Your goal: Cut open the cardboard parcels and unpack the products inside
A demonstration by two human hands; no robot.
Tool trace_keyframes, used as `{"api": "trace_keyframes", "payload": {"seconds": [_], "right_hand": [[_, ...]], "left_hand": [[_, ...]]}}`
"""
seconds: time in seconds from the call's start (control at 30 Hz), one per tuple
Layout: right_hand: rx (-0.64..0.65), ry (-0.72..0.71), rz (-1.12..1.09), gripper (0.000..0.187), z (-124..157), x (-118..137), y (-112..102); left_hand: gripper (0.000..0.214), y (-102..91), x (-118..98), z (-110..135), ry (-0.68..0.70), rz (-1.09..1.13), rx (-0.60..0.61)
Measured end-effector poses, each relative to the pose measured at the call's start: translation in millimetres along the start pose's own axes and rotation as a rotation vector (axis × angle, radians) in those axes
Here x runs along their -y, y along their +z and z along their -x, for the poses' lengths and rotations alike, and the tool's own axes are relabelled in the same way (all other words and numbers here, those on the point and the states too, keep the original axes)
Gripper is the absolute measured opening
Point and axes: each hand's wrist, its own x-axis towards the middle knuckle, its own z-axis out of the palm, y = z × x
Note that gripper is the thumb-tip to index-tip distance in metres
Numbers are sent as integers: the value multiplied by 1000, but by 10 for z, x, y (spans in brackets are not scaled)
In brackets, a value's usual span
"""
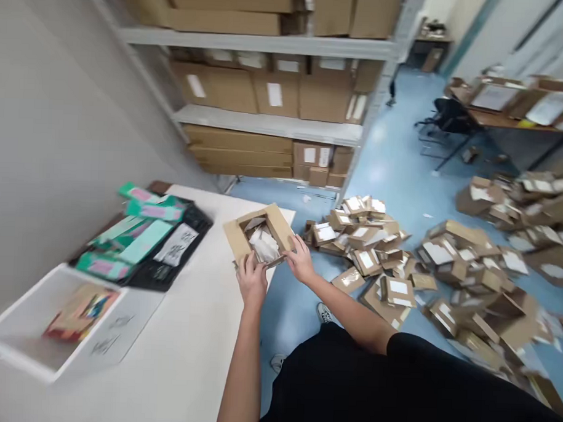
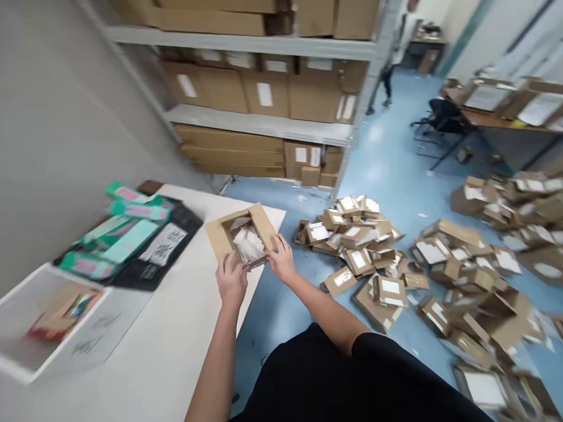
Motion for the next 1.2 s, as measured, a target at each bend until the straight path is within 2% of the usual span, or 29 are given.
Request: {"api": "trace_keyframes", "payload": {"seconds": [0.07,0.17,0.27,0.37,0.43,0.53,0.6,0.67,0.73,0.83,0.97,1.03,1.2], "right_hand": [[-85,95,37,25,-1,-459,-402],[-195,228,99,25,130,-1081,-932],[-310,324,196,26,337,-1590,-1392],[-421,396,297,25,501,-1995,-1763],[-471,453,337,24,516,-2231,-1958],[-473,591,367,29,363,-2562,-2219],[-434,718,364,44,198,-2754,-2379],[-394,805,343,62,61,-2899,-2499],[-379,806,317,66,-6,-2979,-2537],[-369,710,263,60,13,-2977,-2394],[-338,629,180,54,36,-2812,-2033],[-322,587,171,53,-22,-2690,-1928],[-294,399,195,52,-343,-2312,-1979]], "left_hand": [[20,404,-458,-329,117,2,61],[20,993,-1113,-678,285,-7,142],[20,1516,-1712,-887,460,-6,218],[21,1951,-2241,-1030,589,-13,274],[21,2188,-2563,-1157,649,-22,310],[30,2448,-3023,-1466,695,-38,370],[51,2535,-3289,-1724,693,-43,399],[66,2542,-3475,-1960,685,-34,394],[68,2483,-3550,-2119,681,-8,354],[60,2343,-3469,-2178,651,37,279],[52,2177,-3191,-2081,615,52,266],[51,2100,-3040,-2035,590,50,268],[48,1864,-2633,-1931,488,50,197]]}}
